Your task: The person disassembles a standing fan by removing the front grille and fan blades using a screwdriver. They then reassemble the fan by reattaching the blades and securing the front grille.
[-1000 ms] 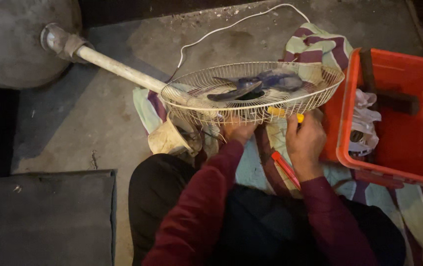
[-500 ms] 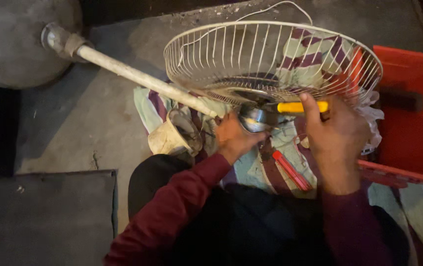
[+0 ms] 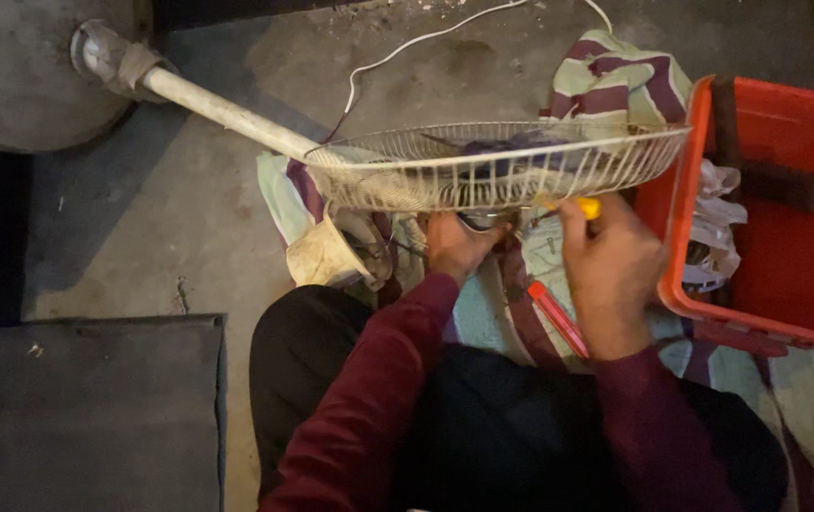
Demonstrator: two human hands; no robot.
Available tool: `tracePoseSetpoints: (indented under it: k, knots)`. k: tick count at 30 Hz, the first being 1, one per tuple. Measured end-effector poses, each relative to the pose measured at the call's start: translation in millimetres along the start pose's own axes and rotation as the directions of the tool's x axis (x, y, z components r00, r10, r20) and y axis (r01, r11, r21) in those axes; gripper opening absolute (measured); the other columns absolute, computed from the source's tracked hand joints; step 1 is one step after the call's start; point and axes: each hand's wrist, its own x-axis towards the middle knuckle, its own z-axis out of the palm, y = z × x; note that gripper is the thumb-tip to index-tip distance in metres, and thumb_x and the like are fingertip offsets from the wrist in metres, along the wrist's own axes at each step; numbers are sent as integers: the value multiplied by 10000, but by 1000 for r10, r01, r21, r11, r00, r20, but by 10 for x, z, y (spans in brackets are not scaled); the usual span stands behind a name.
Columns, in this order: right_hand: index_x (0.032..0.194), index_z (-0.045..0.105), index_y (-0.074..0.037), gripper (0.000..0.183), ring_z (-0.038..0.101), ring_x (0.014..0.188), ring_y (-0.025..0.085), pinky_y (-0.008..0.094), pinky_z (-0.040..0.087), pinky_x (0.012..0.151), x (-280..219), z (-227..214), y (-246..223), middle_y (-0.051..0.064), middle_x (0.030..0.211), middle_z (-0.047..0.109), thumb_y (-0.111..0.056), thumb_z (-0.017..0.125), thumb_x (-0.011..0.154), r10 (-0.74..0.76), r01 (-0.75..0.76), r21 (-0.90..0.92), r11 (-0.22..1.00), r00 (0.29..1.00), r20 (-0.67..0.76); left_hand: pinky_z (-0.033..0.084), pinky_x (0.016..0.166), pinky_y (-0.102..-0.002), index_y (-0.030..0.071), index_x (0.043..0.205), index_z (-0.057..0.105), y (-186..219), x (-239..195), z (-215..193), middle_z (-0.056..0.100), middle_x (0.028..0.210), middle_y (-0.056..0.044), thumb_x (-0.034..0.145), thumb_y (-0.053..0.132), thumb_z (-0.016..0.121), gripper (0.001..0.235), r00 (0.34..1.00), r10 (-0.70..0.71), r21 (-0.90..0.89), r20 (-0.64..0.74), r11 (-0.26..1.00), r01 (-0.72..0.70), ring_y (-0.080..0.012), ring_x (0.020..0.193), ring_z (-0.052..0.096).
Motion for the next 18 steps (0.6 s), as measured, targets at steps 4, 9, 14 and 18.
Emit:
tracePoseSetpoints:
  k: [4, 9, 14, 18]
  knots:
    - [1010, 734, -44, 269, 687, 736, 410, 490, 527, 646, -91, 166, -25, 191, 822, 704, -307, 785, 989, 40, -35, 158, 987, 999, -31, 555, 971, -424, 45, 1241, 684, -39, 34, 17, 736, 1223, -164, 635, 425, 906, 749, 999, 36, -124, -30, 992, -40, -333, 1102, 720]
    - [1027, 717, -25, 235, 708, 777, 388, 459, 542, 682, -175, 254, -26, 198, 867, 705, -249, 783, 1005, 60, -36, 277, 960, 995, -77, 554, 964, -407, 48, 1263, 629, -199, 97, 101, 716, 1211, -170, 627, 497, 935, 836, 1000, -9, -37, 15, 999, 10, -331, 1068, 715]
    - [1028, 728, -18, 235, 709, 797, 390, 452, 538, 680, -245, 240, -21, 208, 886, 708, -238, 800, 988, 81, -53, 314, 948, 994, -77, 552, 952, -419, 90, 1105, 743, -306, 184, 248, 749, 1085, -199, 755, 704, 751, 706, 933, -242, 317, 267, 936, 152, -357, 1029, 724]
    - [979, 714, -17, 221, 723, 767, 359, 442, 538, 669, -199, 220, 1, 191, 852, 714, -225, 789, 972, 113, -94, 349, 933, 993, -35, 565, 789, -495, 77, 956, 758, -203, 66, 188, 702, 951, -258, 762, 704, 748, 657, 971, -153, 495, 182, 868, 44, -422, 914, 698]
